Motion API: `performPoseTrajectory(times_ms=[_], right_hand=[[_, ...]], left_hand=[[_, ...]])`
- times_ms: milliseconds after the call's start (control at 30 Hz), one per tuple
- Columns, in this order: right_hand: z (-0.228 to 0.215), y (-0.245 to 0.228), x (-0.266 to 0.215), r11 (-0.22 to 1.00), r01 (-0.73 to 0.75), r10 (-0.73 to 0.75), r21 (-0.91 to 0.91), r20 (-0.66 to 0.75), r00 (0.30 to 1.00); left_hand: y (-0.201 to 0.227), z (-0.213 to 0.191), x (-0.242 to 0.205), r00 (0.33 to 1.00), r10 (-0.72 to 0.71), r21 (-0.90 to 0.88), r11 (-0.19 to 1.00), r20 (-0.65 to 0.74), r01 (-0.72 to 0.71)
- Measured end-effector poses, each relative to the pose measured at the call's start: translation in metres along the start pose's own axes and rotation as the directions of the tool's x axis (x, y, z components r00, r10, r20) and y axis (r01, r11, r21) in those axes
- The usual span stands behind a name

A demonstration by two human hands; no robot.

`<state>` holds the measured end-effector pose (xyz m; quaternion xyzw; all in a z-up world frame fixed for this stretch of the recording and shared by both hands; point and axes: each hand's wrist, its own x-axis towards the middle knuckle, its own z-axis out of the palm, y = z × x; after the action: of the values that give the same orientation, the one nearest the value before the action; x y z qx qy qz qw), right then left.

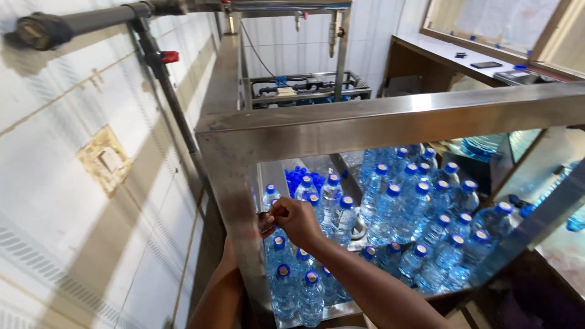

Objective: The person applies small round stickers to the caps of multiple plastic water bottles arranged on a stainless steel table. They pick up each sticker, place it on a bottle cap, and smooth it down before moving to the next bottle.

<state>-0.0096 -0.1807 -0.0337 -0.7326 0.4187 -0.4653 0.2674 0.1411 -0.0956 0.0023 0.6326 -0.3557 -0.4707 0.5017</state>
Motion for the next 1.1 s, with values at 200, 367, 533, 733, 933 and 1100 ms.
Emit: performPoseTrajectory(times_ms=[200,367,533,733,933,1100], right_hand=[[-0.015,-0.016,0.003,0.975,-0.165,0.157,0.152,0.067,0.985],[-0.006,-0.035,0.004,0.989,-0.12,0.115,-0.083,-0.057,0.992],[-0.021,-0.055,0.011,0.806,-0.412,0.346,0.424,0.227,0.91],[-0.022,-0.053,0.015,0.761,-0.49,0.278,0.425,0.469,0.838],[-0.014,-0.05,0.015,0.946,-0.209,0.108,0.247,0.368,0.924],[-0.012,-0.059,0.015,0.898,-0.39,0.24,0.206,0.513,0.824]], left_hand=[[-0.007,-0.002,0.013,1.0,0.016,-0.005,1.0,-0.015,-0.016],[-0.02,-0.014,0.031,0.998,0.033,-0.029,0.999,-0.046,-0.034],[-0.017,-0.019,0.035,0.996,0.048,-0.049,0.997,-0.077,-0.052],[-0.02,-0.021,0.042,0.993,0.063,-0.066,0.995,-0.104,-0.07],[-0.026,-0.031,0.047,0.985,0.076,-0.096,0.991,-0.156,-0.091],[-0.03,-0.035,0.047,0.977,0.079,-0.127,0.986,-0.199,-0.106]])
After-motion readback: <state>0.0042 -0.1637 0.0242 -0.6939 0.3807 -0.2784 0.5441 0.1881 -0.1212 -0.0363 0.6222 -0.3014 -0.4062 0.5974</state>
